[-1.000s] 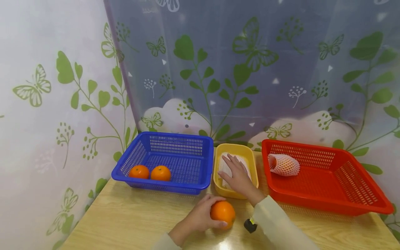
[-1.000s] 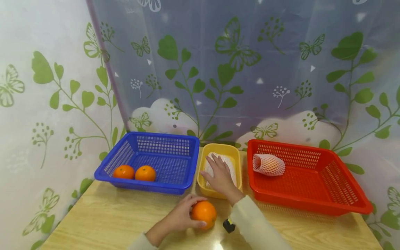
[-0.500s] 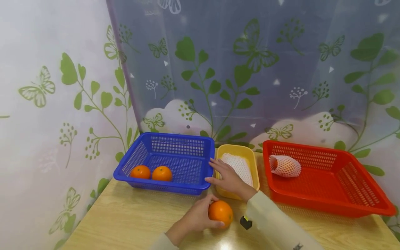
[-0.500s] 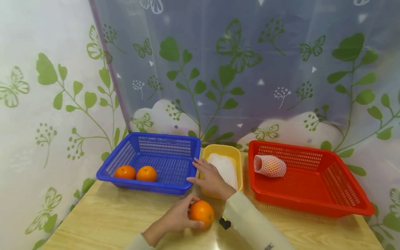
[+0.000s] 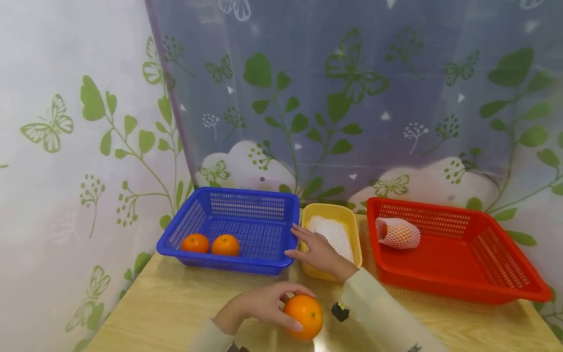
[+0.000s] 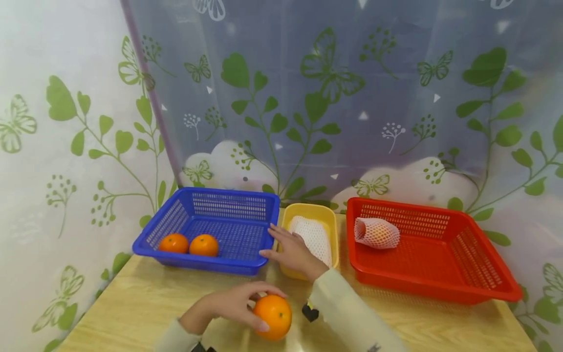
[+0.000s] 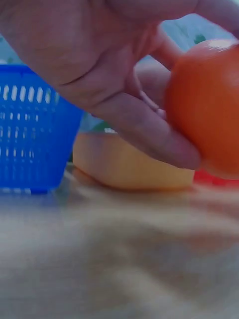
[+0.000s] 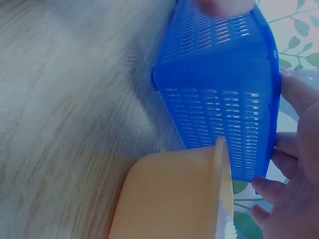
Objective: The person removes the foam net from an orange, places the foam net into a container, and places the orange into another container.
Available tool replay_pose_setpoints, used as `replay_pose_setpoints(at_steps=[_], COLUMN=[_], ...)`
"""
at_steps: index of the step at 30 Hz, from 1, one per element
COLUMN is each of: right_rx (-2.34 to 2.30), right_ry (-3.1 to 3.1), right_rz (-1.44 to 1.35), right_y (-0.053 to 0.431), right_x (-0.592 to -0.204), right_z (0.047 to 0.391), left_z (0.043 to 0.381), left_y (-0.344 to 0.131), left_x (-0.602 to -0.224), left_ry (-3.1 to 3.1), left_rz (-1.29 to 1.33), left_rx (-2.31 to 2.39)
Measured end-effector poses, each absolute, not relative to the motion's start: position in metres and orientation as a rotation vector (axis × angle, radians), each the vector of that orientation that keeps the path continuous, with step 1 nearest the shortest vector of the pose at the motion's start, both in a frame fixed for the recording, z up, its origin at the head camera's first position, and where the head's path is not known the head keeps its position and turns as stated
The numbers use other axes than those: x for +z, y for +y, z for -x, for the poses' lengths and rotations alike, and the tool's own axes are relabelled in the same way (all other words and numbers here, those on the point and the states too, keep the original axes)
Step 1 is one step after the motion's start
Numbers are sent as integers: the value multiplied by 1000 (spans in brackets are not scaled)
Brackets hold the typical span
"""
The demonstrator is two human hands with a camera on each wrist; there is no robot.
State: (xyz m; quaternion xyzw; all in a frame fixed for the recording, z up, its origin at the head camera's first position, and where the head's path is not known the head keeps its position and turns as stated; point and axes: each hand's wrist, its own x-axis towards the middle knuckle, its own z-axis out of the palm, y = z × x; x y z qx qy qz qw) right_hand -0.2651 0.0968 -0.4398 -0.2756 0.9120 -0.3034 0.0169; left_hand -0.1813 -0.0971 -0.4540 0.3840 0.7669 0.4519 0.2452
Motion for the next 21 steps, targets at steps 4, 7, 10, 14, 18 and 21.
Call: replay_pose_setpoints(at_steps=[4,7,10,14,18,21], right_rx=[-919,-894,-868,-837,-842,-846], right_ry=[2849,2855,2864,2877,2854,2838], right_rz=[846,834,844,861,828,795], right_y=[96,94,94,94,95,96], right_x=[-438,-437,-436,-437,-437,-437], right_z=[266,267,268,271,271,271], left_z=[187,192,197,206,218,226], left_y=[-107,-117,-127,-140,-149,-154], left_x=[-442,-433,-424,-414,-408,-404], left_ry=[1966,1921,1944,2017,2142,2296], left_rz=[-1007,-980,-963,-928,-833,-755], left_rx=[1331,1408,1449,1492,1549,1552])
